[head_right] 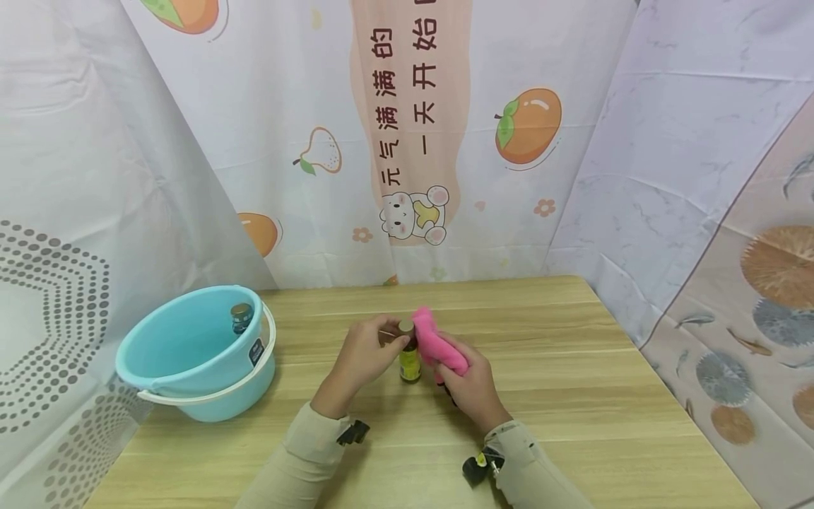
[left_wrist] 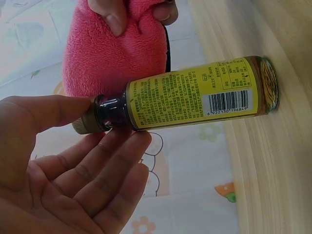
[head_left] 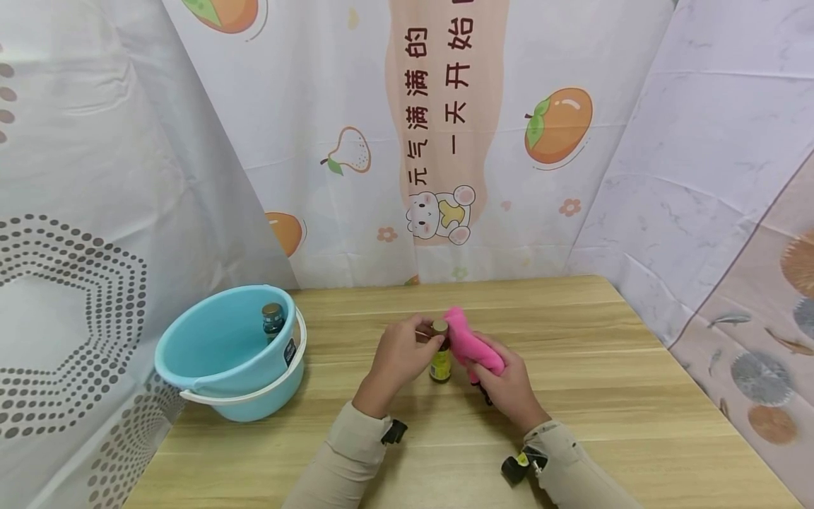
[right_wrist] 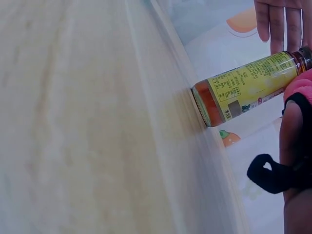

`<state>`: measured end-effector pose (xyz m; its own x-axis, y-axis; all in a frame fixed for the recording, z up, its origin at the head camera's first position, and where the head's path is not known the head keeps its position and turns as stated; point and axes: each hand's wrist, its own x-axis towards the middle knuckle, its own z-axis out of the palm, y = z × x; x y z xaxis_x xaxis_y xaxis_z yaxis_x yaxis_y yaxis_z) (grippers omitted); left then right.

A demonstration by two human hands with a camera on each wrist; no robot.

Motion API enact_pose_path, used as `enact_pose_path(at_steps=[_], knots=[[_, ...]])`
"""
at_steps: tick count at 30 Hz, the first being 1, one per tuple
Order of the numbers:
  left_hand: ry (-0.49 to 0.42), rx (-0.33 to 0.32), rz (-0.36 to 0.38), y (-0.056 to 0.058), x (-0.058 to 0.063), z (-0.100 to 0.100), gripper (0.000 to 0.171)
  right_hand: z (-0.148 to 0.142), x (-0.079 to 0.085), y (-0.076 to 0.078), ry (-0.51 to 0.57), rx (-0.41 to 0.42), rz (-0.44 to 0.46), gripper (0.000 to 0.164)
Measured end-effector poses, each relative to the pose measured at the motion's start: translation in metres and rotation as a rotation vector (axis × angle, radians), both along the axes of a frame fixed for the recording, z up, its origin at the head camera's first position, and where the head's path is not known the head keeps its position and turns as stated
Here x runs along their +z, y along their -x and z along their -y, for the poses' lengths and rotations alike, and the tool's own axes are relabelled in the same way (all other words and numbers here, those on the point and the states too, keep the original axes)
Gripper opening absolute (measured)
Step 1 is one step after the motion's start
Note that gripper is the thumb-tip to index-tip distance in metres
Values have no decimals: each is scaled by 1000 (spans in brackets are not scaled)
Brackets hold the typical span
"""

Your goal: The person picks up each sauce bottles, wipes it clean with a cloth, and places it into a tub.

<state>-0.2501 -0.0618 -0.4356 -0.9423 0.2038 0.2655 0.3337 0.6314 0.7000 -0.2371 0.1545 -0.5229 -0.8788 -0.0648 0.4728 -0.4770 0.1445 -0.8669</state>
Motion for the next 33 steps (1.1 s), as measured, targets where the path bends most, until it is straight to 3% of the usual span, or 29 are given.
enact_pose_path(at_steps=[15,33], knots=[[3,-8,-19,1,-2,0,35,-1,0,1,-108,-43,63,49],[-2,-28,-12,1,0,3,35,0,-2,3,-142,-47,192,52]])
